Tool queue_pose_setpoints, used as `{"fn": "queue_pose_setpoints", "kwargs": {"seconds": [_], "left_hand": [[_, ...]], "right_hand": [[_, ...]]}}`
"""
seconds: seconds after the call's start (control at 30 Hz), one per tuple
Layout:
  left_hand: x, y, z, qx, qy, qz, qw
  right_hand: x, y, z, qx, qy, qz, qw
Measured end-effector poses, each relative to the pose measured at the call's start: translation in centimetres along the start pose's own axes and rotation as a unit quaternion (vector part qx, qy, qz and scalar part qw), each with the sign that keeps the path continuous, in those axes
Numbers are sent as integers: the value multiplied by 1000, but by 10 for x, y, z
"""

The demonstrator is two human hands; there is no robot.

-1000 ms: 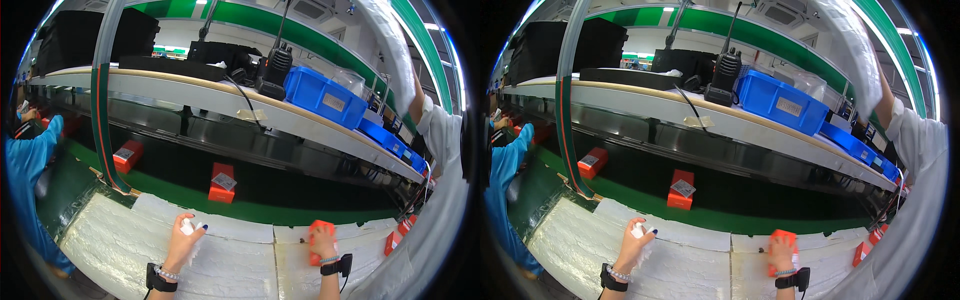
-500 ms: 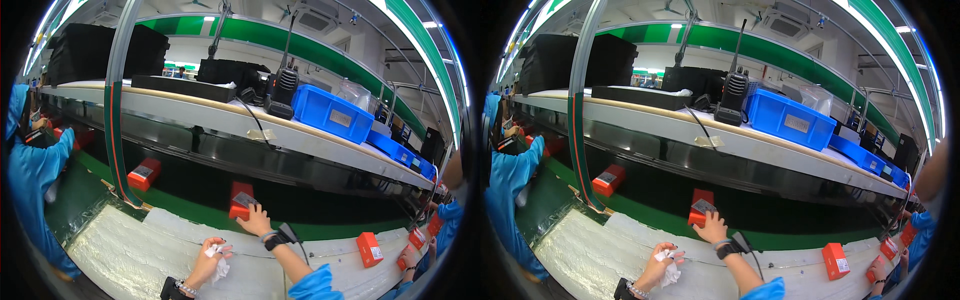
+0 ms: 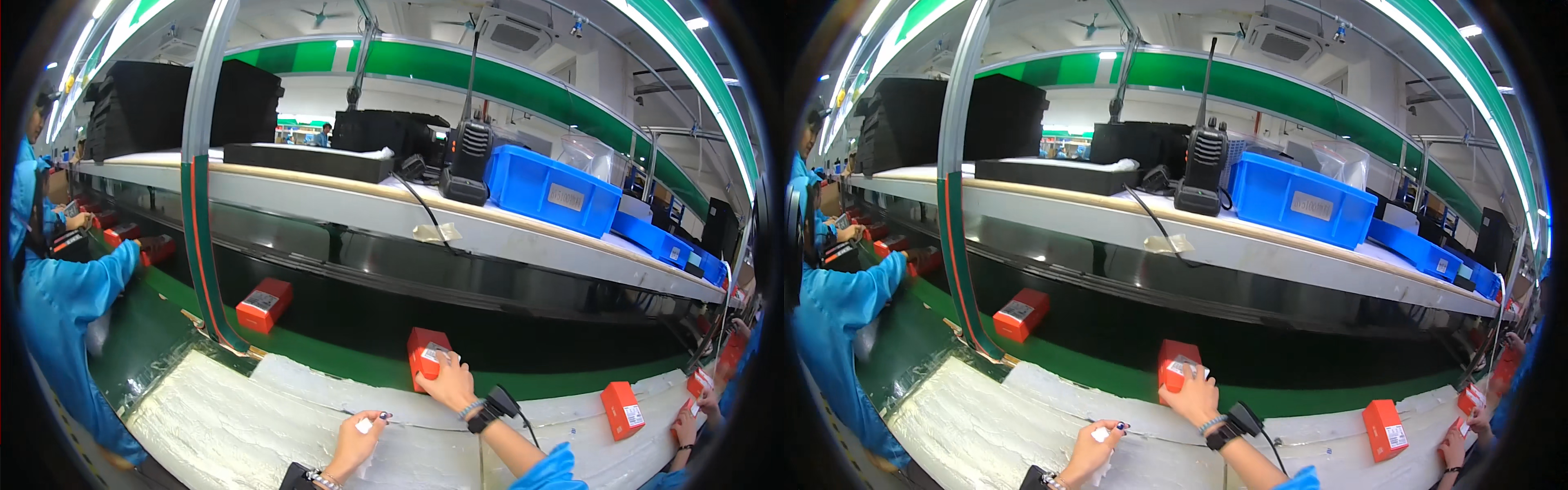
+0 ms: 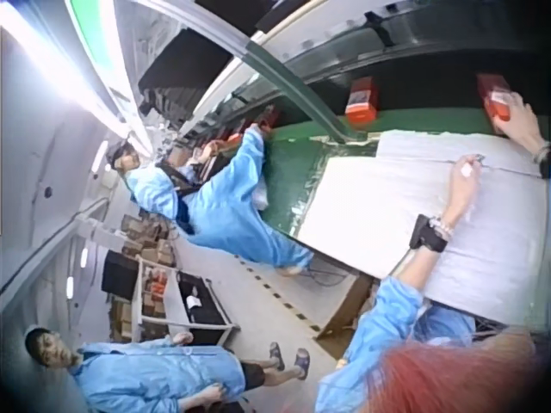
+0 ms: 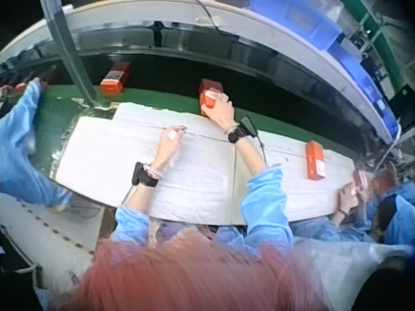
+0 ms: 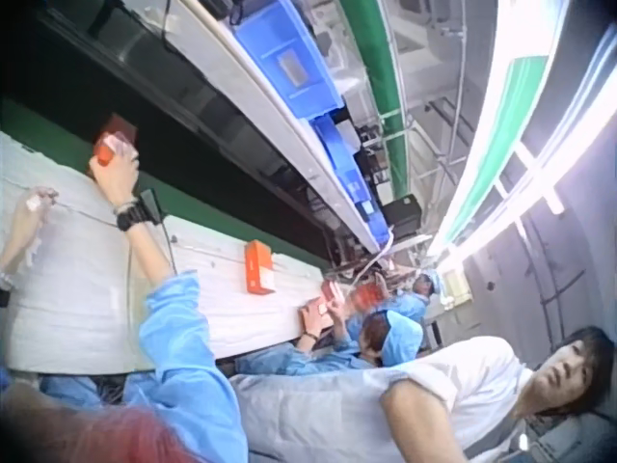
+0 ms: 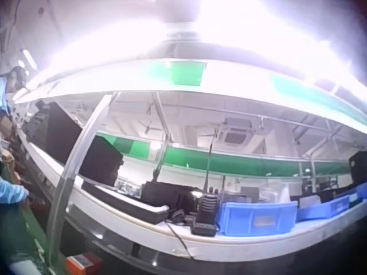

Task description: Applying adhesive labels to small red boxes on a conveyor belt.

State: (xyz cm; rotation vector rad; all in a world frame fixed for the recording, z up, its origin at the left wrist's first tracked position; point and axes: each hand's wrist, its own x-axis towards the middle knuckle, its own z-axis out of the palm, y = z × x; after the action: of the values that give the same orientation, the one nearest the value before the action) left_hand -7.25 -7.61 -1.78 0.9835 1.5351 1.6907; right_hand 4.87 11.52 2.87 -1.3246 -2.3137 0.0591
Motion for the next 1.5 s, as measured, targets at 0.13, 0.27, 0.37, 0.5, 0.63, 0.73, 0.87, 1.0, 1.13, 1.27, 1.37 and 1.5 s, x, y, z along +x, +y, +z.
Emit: {"fn": "queue_pose_setpoints", "kwargs": {"seconds": [0.13, 0.27, 0.37, 0.5, 0.63, 0.73, 0.87, 1.0, 1.13, 1.27, 1.37, 1.5], "left_hand": [[-5, 2, 6, 5, -13, -15, 1000], [-14, 8, 17, 62, -92, -5, 994], [-25, 11, 27, 126, -147, 29, 981], [-33, 19, 31, 157, -192, 54, 967], [-31, 6, 31, 158, -229, 75, 958], [-32, 1, 31, 54, -276, 62, 958], [-37, 19, 31, -142, -340, -78, 926], [-41, 22, 25, -301, -340, -206, 867], [-45, 51, 37, -366, -142, -224, 892], [-32, 34, 21, -326, -99, -151, 928], [-27, 27, 16, -261, -73, -86, 959], [-27, 42, 8, -198, -142, -85, 966]], "right_hand": [[-86, 3, -60, 23, -71, -23, 997], [-165, -22, -103, -43, -98, -32, 994], [-196, -30, -115, -72, -118, -33, 990], [-225, -10, -100, 61, -99, -58, 992], [-212, 23, -94, 33, -97, -158, 982], [-184, 28, -93, 76, -100, -223, 967], [-160, 0, -104, 247, -164, -197, 935], [-154, -3, -83, 333, -179, -184, 907], [-149, 1, -73, 508, -159, -132, 836], [-143, 23, -78, 783, -162, -2, 601], [-140, 38, -86, 849, -138, -2, 510], [-139, 59, -95, 835, -145, -33, 530]]}}
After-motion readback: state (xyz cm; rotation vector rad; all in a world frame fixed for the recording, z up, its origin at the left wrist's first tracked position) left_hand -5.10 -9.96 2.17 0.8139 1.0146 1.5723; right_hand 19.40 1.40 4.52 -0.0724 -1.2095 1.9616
